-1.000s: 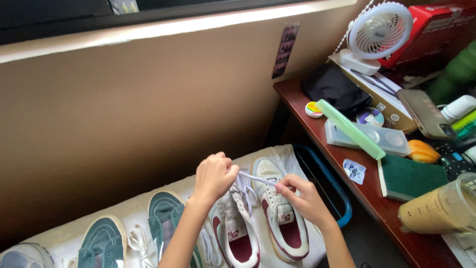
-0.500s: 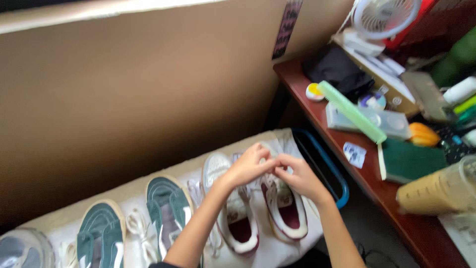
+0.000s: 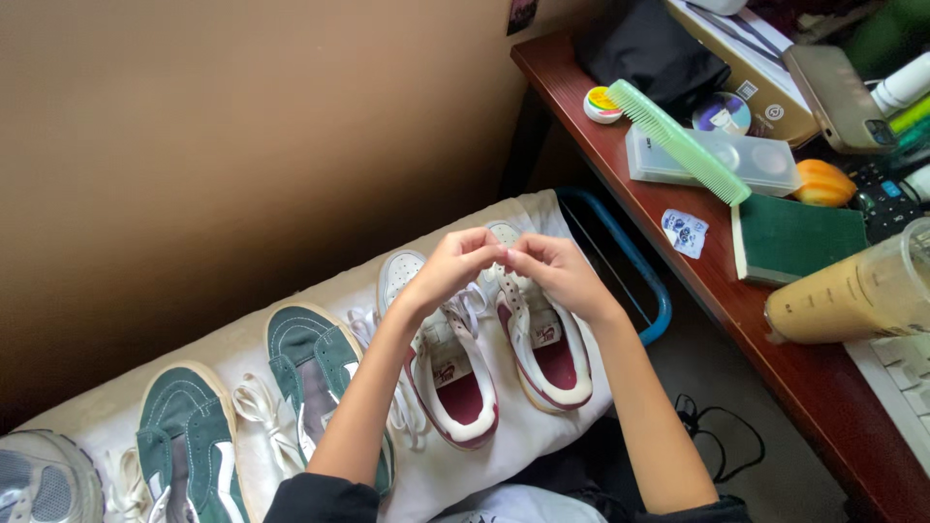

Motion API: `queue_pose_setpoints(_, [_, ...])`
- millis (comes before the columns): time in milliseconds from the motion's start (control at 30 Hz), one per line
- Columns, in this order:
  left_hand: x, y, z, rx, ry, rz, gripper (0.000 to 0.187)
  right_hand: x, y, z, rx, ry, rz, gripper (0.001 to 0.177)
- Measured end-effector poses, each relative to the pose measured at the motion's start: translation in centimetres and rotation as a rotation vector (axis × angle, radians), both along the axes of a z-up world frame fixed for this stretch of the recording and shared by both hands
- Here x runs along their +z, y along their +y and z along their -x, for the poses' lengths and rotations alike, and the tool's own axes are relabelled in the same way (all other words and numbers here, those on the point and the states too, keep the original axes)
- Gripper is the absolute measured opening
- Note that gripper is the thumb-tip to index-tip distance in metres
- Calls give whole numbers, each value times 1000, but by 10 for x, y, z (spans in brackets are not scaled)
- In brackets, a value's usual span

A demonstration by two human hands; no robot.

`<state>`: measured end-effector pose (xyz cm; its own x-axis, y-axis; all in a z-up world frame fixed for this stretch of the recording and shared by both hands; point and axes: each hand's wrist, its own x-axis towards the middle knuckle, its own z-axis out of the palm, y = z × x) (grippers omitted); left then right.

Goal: The person removes laces from a pair of gray sneakers, then ties the laces together and places them aside. They then begin to remove laces from a second pair of white sneakers with red accents.

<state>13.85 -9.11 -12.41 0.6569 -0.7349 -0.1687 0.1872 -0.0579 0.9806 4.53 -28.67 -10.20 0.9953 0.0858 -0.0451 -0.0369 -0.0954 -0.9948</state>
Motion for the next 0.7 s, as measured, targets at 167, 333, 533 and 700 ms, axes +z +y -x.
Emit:
queue_pose_setpoints(167, [-1,4,2,22,-77,22,19,-9,-9,-5,-55,67,7,22])
queue_pose_setpoints(333, [-8,11,-3,79,-163,-134,21,-18,-17,-1,-179,-26,232,21])
queue_pose_setpoints(533, [-9,13,-6,95,-335,-318,24,-30,-19,6,-137,-60,430,17])
queue_pose_setpoints(700, [-8,10,-8,66,-435,-483,26,-43,-18,8,-122,-22,273,21])
